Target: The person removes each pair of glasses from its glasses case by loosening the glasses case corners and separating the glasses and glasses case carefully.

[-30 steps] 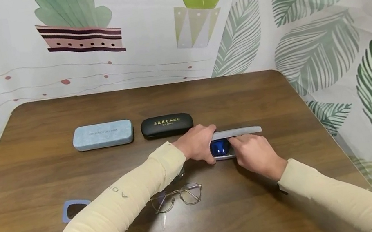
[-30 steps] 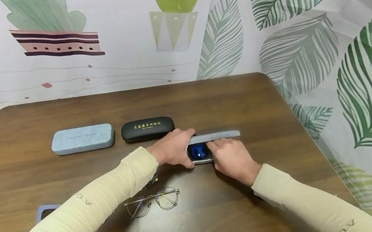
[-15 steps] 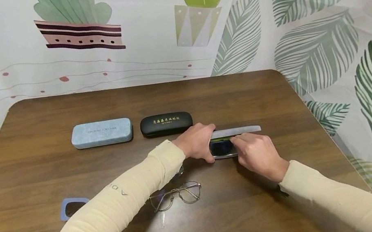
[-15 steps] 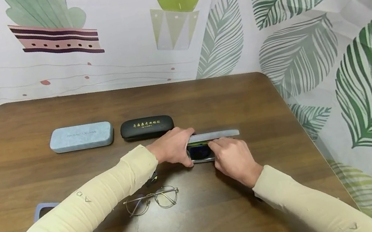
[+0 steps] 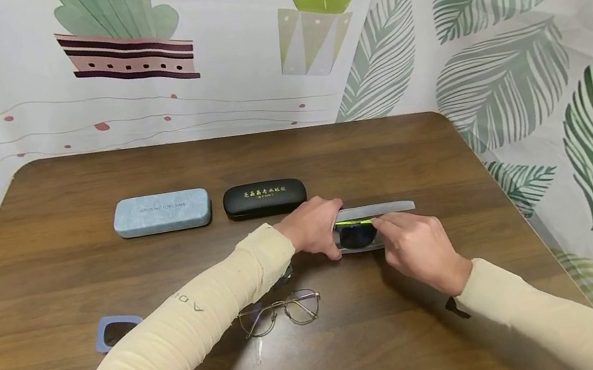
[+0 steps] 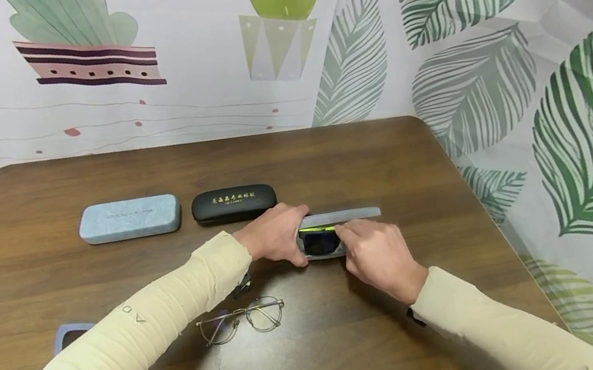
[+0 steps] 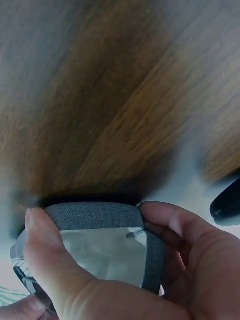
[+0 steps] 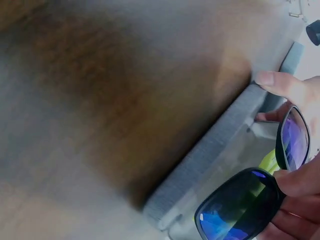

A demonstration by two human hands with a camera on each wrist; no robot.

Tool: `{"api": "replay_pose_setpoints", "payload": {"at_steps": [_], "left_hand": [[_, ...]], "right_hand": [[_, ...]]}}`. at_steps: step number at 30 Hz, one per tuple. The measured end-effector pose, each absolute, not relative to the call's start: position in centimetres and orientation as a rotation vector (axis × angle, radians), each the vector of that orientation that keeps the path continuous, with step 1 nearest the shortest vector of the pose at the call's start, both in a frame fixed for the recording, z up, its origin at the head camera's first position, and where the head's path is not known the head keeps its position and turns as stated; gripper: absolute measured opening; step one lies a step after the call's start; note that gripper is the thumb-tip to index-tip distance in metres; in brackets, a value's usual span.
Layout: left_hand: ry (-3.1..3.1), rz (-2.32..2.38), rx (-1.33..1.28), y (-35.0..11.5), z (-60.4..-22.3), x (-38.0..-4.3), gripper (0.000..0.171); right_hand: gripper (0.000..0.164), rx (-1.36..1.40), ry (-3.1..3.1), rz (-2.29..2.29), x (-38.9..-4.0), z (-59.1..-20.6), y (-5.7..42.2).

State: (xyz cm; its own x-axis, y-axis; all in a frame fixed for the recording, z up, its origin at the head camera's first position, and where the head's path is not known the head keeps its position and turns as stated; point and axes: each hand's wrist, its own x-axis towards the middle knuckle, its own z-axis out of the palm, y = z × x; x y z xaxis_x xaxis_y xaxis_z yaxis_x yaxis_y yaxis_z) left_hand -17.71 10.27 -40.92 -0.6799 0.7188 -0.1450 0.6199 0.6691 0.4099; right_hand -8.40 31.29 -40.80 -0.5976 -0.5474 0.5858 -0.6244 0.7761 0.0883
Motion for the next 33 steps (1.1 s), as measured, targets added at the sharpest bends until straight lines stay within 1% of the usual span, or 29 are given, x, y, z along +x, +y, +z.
{"api": "replay_pose_setpoints", "payload": {"at_steps": [10,14,21,28,33], "left_hand": [[2.582,0.497,1.072,10.2,-40.8,-17.6,0.066],[2.562,0.531,1.061,10.1,-40.8,-17.6,0.068],[2.546,0.556,1.055,10.1,-40.9,-17.7,0.071],[2.539,0.545,1.036,10.1,-40.9,-17.7,0.069],[2.539,0.535,1.046,10.1,-40.8,-17.7,0.063]], "right_hand": [[0.023,0.893,-2.303,0.162,-7.8,-38.8,31.2],[0.022,0.913,-2.304,0.158,-7.3,-37.8,30.9],[0.024,0.974,-2.287,0.158,-6.7,-36.0,30.2],[0.025,1.01,-2.272,0.169,-6.3,-34.5,29.7],[0.024,1.006,-2.287,0.194,-5.9,-34.2,29.5]]}}
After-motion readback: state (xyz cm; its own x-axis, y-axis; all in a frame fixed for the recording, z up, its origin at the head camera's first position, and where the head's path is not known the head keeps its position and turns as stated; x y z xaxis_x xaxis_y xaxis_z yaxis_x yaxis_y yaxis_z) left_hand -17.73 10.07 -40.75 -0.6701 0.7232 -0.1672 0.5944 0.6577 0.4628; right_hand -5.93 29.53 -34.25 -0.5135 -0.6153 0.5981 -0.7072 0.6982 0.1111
